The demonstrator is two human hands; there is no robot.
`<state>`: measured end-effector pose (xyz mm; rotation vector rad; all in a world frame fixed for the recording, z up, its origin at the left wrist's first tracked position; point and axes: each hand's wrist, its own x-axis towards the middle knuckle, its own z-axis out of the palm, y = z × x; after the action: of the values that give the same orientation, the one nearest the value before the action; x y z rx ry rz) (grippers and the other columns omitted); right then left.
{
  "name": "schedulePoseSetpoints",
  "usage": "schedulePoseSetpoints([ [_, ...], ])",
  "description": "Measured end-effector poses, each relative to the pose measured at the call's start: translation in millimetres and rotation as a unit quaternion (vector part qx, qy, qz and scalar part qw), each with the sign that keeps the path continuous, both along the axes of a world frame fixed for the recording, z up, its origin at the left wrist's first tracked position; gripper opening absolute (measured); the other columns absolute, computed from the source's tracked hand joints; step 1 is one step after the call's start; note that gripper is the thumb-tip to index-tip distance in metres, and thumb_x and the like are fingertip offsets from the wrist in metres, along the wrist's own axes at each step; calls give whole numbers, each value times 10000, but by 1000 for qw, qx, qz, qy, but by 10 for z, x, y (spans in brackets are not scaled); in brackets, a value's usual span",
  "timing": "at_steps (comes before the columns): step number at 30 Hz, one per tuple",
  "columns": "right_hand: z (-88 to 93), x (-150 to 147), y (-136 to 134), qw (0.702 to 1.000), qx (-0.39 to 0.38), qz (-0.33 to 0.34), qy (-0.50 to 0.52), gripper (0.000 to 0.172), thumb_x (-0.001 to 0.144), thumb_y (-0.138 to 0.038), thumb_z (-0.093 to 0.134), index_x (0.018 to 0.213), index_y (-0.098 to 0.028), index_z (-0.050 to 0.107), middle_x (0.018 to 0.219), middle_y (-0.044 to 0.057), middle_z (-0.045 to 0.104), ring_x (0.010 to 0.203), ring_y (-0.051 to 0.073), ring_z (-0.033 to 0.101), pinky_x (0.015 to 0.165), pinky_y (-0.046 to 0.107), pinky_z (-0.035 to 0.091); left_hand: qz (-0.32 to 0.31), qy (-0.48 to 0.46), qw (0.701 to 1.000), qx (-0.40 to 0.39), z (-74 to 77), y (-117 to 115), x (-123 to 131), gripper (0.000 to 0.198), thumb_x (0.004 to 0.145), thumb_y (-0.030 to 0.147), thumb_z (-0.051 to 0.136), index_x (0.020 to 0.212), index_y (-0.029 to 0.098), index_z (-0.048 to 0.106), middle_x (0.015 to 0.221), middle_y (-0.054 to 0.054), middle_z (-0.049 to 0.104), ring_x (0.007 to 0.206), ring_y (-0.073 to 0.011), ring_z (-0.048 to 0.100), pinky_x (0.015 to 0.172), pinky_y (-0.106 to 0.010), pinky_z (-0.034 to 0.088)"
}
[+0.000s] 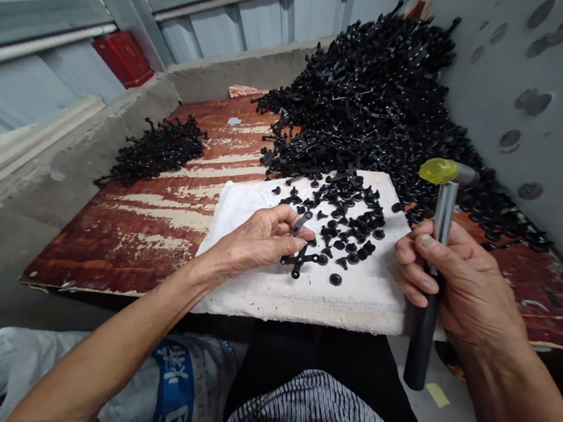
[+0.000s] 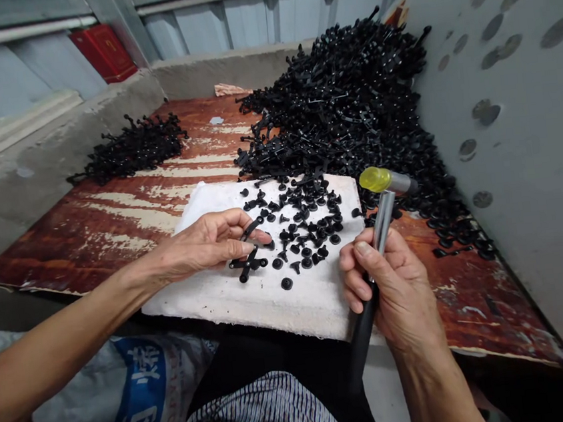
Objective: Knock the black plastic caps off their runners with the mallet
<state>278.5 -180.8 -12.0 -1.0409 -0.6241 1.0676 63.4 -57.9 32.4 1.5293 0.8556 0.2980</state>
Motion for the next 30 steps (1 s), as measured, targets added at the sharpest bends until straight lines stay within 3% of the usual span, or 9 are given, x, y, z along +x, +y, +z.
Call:
schedulePoseSetpoints([
  [7, 11, -10, 8, 1000, -4, 0, 2, 256, 691, -300, 803, 785, -231, 575, 611, -50, 615, 344, 30, 374, 287, 125, 373, -80, 43, 995, 34, 31, 32, 112, 184, 689, 200, 655, 821, 162, 532, 910, -64, 694, 605, -85, 535, 536, -214, 370],
  [14, 7, -3, 5, 1000, -1, 1, 6, 257, 688, -301, 808, 774, -233, 575, 599, -51, 613, 340, 31, 378, 284, 124, 374, -79, 3, 995, 63, 29, 93, 154, 183, 686, 188, 667, 834, 165, 561, 826, -33, 667, 637, -102, 552, 556, -217, 401],
  [19, 2, -1, 6, 1000, -1, 6, 14, 246, 689, -297, 808, 778, -231, 588, 610, -49, 617, 344, 30, 380, 285, 124, 383, -100, 27, 990, 94, 58, 137, 231, 146, 691, 164, 662, 821, 157, 596, 705, 6, 601, 521, -67, 448, 481, -202, 328],
  [23, 19, -11, 8, 1000, -2, 7, 20, 250, 679, -289, 819, 768, -230, 593, 599, -49, 615, 343, 29, 380, 285, 121, 383, -116, 37, 987, 102, 119, 152, 251, 117, 724, 146, 644, 834, 149, 603, 739, 4, 601, 526, -52, 438, 461, -185, 297],
  [25, 29, -13, 13, 1000, -2, 7, 25, 255, 674, -292, 826, 768, -231, 596, 597, -48, 619, 340, 28, 381, 284, 119, 381, -88, 33, 992, 85, 142, 150, 222, 112, 739, 149, 652, 842, 150, 607, 758, -4, 615, 552, -57, 481, 449, -173, 303],
  [30, 28, -2, 18, 1000, 2, 9, 29, 258, 669, -299, 833, 766, -232, 603, 591, -46, 621, 337, 28, 389, 281, 117, 381, 50, 13, 998, -25, 112, 148, 96, 128, 781, 149, 666, 743, 153, 543, 549, 28, 545, 425, -52, 469, 353, -157, 280],
])
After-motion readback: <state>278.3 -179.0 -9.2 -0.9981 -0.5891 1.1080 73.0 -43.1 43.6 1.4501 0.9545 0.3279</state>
